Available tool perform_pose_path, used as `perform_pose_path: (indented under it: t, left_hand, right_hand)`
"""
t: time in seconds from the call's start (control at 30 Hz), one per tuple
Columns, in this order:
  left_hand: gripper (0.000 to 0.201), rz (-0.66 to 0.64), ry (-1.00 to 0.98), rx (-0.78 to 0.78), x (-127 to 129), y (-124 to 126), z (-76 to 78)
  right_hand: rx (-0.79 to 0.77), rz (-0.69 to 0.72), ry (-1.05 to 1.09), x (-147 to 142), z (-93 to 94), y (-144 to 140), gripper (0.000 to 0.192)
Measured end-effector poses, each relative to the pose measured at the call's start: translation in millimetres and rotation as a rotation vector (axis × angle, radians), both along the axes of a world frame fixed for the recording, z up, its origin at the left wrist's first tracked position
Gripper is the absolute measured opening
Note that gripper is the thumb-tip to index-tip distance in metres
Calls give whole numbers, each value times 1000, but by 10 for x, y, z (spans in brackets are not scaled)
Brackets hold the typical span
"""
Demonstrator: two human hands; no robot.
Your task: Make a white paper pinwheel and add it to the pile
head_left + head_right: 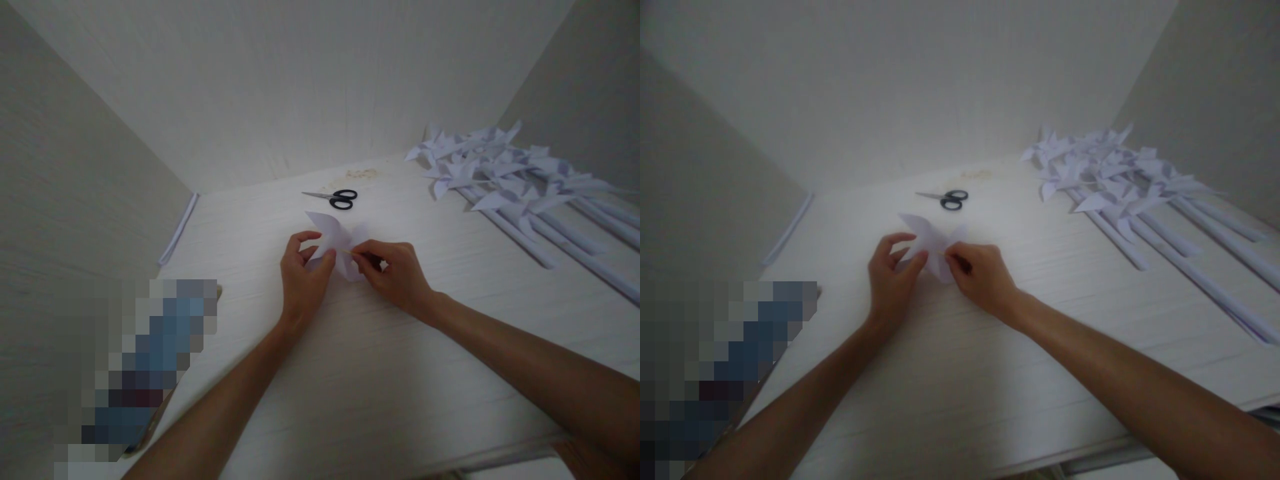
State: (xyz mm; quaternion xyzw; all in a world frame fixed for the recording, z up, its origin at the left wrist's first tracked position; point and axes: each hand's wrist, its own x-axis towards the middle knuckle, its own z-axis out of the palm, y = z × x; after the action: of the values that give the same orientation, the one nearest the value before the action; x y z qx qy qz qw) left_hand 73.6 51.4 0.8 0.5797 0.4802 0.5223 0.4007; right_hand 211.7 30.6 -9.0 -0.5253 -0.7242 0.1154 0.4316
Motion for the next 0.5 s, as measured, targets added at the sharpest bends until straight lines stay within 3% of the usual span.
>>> perform_pose_path:
  t: [0.5]
  left_hand:
    - [33, -36, -55, -55, 4, 4, 5]
  right_hand:
    - [17, -5, -14, 11, -11, -4, 14]
